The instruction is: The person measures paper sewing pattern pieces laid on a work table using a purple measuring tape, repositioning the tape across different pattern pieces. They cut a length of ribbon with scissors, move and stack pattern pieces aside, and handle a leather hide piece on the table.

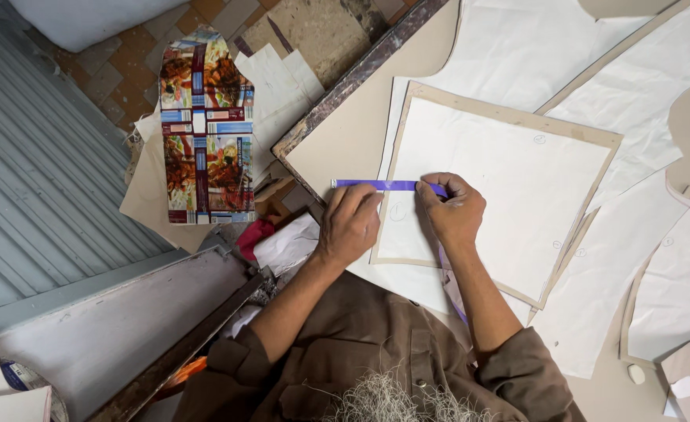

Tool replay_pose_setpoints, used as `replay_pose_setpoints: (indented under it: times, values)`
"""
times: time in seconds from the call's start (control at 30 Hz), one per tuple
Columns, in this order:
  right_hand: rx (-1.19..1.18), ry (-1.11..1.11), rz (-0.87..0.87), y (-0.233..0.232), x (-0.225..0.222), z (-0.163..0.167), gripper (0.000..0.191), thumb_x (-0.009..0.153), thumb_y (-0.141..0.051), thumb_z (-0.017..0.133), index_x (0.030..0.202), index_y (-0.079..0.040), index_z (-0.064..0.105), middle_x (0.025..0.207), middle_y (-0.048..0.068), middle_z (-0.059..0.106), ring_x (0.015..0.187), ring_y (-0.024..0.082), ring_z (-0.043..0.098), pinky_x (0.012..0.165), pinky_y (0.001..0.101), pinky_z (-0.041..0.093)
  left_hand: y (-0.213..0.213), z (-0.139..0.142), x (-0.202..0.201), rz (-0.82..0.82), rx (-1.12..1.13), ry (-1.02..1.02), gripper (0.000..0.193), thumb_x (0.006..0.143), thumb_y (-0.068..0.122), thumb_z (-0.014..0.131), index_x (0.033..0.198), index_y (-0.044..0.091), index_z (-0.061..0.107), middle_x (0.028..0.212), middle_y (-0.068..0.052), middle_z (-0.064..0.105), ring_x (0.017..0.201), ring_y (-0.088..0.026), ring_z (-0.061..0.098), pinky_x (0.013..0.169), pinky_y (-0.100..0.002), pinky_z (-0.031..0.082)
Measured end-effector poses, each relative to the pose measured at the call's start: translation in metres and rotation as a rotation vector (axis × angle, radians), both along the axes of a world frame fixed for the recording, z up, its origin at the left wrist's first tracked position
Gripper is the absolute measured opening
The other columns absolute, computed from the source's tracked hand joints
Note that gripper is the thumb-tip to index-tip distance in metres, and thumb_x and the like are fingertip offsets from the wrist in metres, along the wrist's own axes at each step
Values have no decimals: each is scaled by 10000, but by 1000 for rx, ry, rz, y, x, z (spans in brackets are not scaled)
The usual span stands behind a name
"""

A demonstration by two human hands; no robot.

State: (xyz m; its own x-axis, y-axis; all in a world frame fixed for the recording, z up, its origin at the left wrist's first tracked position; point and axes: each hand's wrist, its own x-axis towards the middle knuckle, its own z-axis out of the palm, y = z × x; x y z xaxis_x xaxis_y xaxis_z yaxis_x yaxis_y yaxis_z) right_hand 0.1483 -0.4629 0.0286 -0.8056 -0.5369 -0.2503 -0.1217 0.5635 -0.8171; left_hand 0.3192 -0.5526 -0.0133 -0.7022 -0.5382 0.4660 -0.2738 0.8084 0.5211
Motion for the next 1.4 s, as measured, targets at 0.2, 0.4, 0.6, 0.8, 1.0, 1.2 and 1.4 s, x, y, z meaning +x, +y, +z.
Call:
replay_pose_setpoints:
  times: [0.2,0.4,0.6,0.8,1.0,1.2,1.4]
  values:
    - [58,92,-10,-3,8,5,125,838,-203,809,916,-105,804,723,-2,721,624,78,609,617,243,498,-7,12,-2,-8,-27,-27,260,867,45,697,1121,-6,713,1180,-101,647,1052,-274,585,920,-414,456]
    - [-27,179,36,2,7,0,94,842,-175,789,904,-106,795,732,-10,723,634,68,624,616,236,501,-5,-1,-4,15,-36,-22,322,848,41,688,1168,-1,682,1230,-108,639,1074,-286,567,954,-417,460]
    - [-80,189,52,6,5,-9,77,842,-136,769,893,-80,784,754,8,728,645,73,619,621,235,497,-4,-16,-1,38,44,-6,386,853,73,674,1216,-34,598,1278,-171,599,1117,-322,558,983,-451,452]
    - [-152,190,74,9,3,-13,59,845,-89,746,886,-51,764,824,30,743,699,73,639,655,228,515,-6,-23,1,10,21,-21,366,870,74,662,1217,-26,603,1293,-155,606,1130,-302,549,992,-437,443]
    - [-158,163,78,12,3,-14,50,831,-70,744,866,-34,741,826,41,735,701,82,628,658,236,514,-4,-22,4,-15,2,-88,386,888,85,666,1271,37,644,1333,-99,592,1127,-272,500,985,-412,424]
    - [-129,160,71,10,1,-9,59,809,-65,739,859,-35,743,812,42,726,701,89,632,649,241,515,-5,-22,3,-29,-9,-142,421,909,118,696,1330,104,678,1340,-57,569,1134,-235,471,988,-398,410]
    - [-176,158,75,9,6,-6,43,793,-46,725,832,-31,736,764,31,700,663,87,623,626,250,527,-3,-16,2,-4,-18,-172,381,914,149,732,1291,104,695,1293,-85,587,1095,-268,498,942,-434,419]
